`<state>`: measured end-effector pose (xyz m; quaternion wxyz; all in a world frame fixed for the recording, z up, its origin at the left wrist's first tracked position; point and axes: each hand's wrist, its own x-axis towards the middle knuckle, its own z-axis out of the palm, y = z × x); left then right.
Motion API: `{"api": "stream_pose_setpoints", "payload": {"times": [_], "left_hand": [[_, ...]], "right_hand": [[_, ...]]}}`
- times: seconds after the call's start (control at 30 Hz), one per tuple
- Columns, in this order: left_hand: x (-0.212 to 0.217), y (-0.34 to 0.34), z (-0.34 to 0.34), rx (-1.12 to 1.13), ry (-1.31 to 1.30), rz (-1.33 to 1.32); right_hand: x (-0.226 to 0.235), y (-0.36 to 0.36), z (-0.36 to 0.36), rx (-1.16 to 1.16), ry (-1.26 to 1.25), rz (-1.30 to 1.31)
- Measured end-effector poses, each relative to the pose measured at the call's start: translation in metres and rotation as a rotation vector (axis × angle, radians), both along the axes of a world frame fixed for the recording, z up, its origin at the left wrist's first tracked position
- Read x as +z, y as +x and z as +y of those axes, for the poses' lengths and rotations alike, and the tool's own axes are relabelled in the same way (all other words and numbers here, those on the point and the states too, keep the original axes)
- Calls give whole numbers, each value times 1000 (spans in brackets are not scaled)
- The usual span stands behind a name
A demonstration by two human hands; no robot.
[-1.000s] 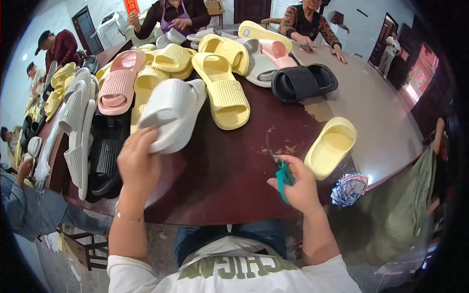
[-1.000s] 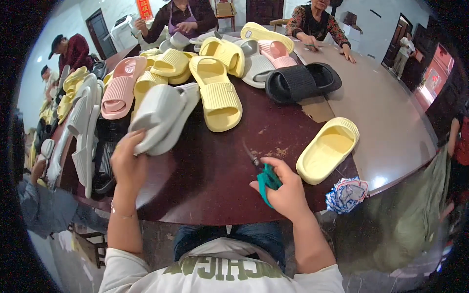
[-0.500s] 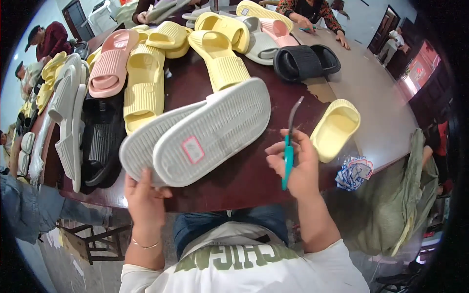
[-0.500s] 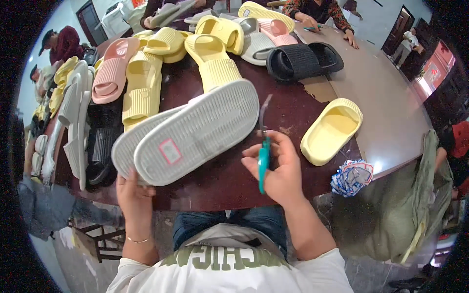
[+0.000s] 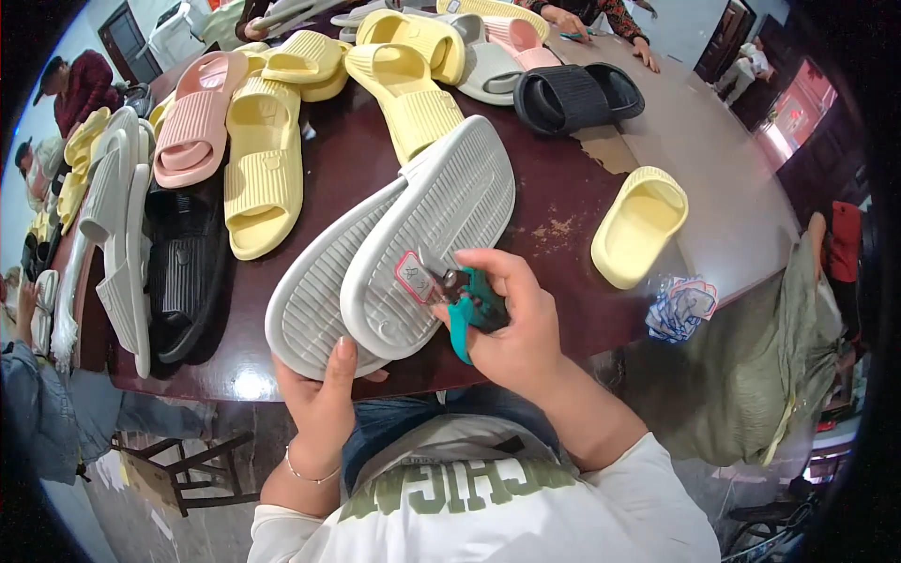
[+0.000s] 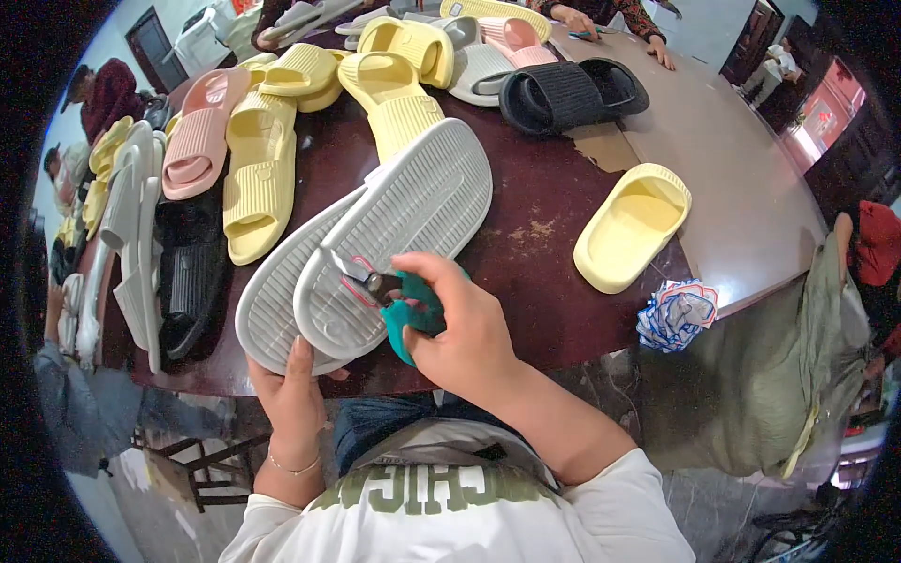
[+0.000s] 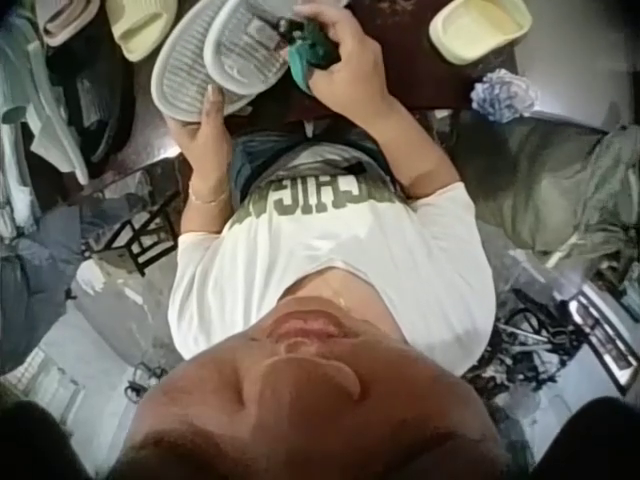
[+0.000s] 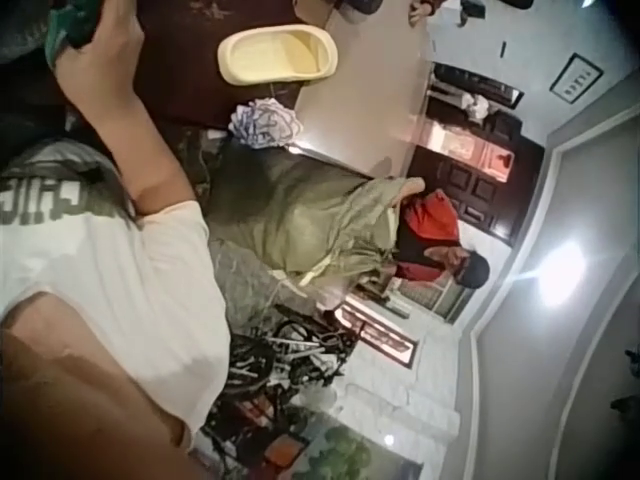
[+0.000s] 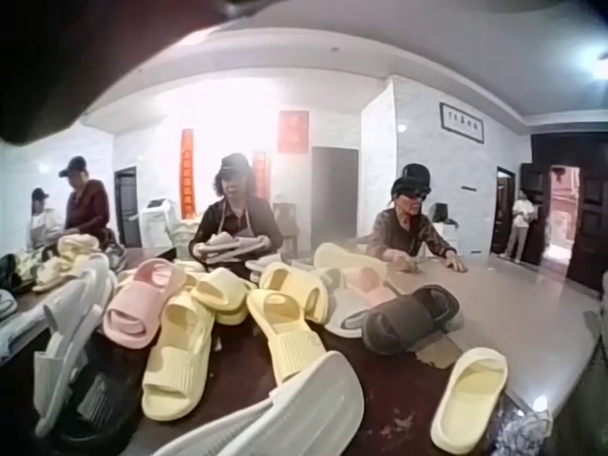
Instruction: Trim excess plastic material from molded slides using a pair of snips.
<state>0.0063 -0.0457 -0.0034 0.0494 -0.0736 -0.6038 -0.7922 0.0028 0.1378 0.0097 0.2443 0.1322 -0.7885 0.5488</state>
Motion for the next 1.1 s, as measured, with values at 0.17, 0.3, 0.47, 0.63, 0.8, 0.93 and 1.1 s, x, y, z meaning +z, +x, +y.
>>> {"api": "stream_pose_setpoints", "payload": {"times": [0.17,0.3,0.47,0.63,0.8,0.93,1.1], "left_hand": [[3,1,3,2,-31,1],[1,3,1,-11,-60,9],[-5,3,-4,-22,-72,5],[-1,-1,3,52,-58,47],[-8,-1,6,81,-140,175],[-11,-1,4,57,-34,-27],[-26,-2,-13,285,81,-109]], "right_hand": [[5,-2,3,-70,316,289],[11,0,2,-101,662,391],[14,-5,-1,-89,705,486],[0,-17,5,-75,273,224],[0,-30,32,-73,-617,-233],[23,-3,56,-182,-636,-162],[22,54,114,-727,287,28]]}}
